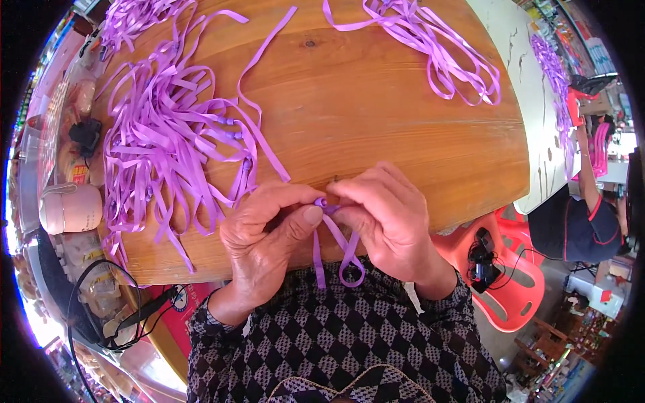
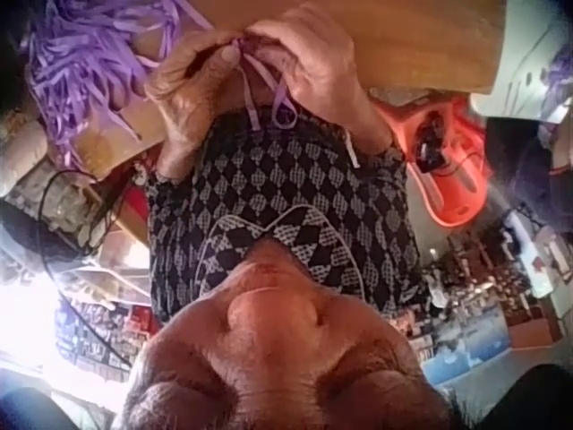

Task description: The person ties knots in purple ribbons by hand, pulling each ribbon taut and then folding and looping it to form a knot. They repeat this process for each ribbon, picking up new ones from the pile on the wooden table.

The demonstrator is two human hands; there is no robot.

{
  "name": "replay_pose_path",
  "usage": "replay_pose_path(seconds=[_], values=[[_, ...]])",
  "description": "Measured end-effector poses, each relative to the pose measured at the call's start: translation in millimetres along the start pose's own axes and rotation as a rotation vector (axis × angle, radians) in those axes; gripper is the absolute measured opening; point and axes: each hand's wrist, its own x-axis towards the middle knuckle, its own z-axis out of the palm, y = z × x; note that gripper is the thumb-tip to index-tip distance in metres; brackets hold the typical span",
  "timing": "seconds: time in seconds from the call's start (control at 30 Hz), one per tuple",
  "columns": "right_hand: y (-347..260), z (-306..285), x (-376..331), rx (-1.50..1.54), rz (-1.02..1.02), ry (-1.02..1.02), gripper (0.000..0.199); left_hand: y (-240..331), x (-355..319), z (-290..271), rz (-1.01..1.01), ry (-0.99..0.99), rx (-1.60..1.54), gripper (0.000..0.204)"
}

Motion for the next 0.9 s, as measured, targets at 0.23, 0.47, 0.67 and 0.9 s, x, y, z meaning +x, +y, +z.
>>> replay_pose_path(seconds=[0.23,0.47,0.67,0.9], values=[[6.0,-2.9,-5.9,-0.012,0.039,-0.014,0.015,-10.3,2.0,-8.6,0.043,-0.050,0.061,0.013],[-4.4,-7.5,-2.4,0.217,0.192,-0.079,0.009,-8.9,1.3,-12.6,0.138,-0.149,0.130,0.013],[-4.1,-7.5,-4.8,0.333,0.298,-0.098,0.008,-7.5,3.4,-10.1,0.189,-0.170,0.173,0.013],[1.4,-7.7,-5.0,0.283,0.210,-0.141,0.008,-6.4,7.6,-12.0,0.351,-0.212,0.332,0.013]])
